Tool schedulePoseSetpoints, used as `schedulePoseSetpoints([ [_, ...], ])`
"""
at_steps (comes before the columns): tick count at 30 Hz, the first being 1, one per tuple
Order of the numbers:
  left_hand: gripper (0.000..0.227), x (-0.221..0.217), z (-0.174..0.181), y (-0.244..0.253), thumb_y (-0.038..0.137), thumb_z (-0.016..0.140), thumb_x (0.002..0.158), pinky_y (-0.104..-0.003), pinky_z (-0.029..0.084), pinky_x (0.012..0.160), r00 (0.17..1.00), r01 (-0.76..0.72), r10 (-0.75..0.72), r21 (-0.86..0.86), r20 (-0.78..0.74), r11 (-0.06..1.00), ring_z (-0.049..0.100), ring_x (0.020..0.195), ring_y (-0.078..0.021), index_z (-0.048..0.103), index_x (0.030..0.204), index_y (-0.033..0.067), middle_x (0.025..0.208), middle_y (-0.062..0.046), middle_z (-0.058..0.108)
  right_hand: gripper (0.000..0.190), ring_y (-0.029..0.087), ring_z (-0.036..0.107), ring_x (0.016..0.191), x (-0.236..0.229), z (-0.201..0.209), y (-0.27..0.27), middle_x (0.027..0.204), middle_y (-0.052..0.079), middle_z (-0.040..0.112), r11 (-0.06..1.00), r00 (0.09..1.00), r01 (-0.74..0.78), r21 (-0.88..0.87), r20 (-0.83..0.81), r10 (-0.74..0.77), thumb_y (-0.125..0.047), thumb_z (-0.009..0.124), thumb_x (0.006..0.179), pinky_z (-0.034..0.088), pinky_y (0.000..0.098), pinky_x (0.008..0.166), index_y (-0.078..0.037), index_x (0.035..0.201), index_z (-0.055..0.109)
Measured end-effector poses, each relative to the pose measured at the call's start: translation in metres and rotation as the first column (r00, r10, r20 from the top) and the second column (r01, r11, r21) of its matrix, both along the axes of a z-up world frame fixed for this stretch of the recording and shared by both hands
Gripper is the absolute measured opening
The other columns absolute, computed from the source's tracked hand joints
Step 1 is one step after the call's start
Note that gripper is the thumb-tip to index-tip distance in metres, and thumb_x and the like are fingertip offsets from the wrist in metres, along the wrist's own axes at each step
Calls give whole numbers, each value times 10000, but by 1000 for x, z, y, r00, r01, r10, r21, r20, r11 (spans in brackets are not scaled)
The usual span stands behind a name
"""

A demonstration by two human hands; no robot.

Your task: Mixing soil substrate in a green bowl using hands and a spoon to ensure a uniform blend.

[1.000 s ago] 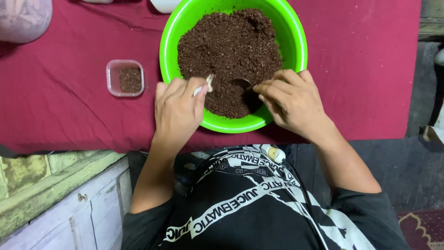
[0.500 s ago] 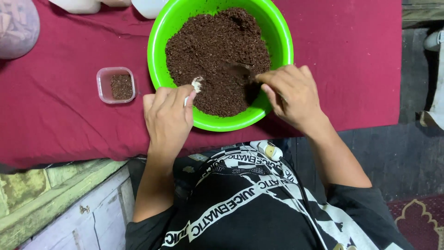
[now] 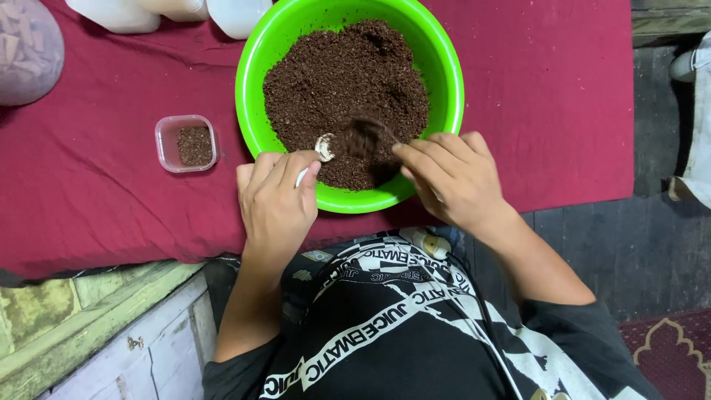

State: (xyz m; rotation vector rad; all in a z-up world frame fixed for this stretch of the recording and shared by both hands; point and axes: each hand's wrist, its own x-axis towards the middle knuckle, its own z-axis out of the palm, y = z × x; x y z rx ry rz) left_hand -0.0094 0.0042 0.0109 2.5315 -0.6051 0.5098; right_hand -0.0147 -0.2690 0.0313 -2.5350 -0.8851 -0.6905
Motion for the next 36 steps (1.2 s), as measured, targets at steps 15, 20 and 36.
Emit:
schedulePoseSetpoints([
  [15, 75, 41, 16, -6, 148, 644, 1041, -367, 381, 741, 987, 16, -45, 183, 153, 983, 611, 902, -195, 698, 1039, 201, 945, 53, 711, 71, 277, 738, 854, 63, -18, -24, 968, 111, 797, 987, 984, -158, -16, 81, 159, -81, 727, 1043, 448, 360, 638, -46, 1087, 771],
  [20, 100, 47, 21, 8, 215, 658, 1093, -360, 309, 755, 961, -192, 143, 196, 237, 962, 547, 864, -202, 717, 1023, 175, 963, 45, 746, 93, 246, 682, 771, 69, -13, -33, 962, 101, 787, 997, 983, 29, -65, 181, -17, -40, 662, 1099, 427, 357, 664, -10, 1068, 744],
  [36, 111, 3, 10, 6, 269, 569, 1067, -358, 424, 759, 992, 96, -93, 28, -87, 995, 657, 887, -199, 647, 1020, 205, 815, 30, 683, 76, 299, 671, 800, 8, 4, -4, 884, 112, 730, 965, 950, -254, 61, -171, 261, -73, 685, 953, 456, 378, 646, -42, 1005, 731],
])
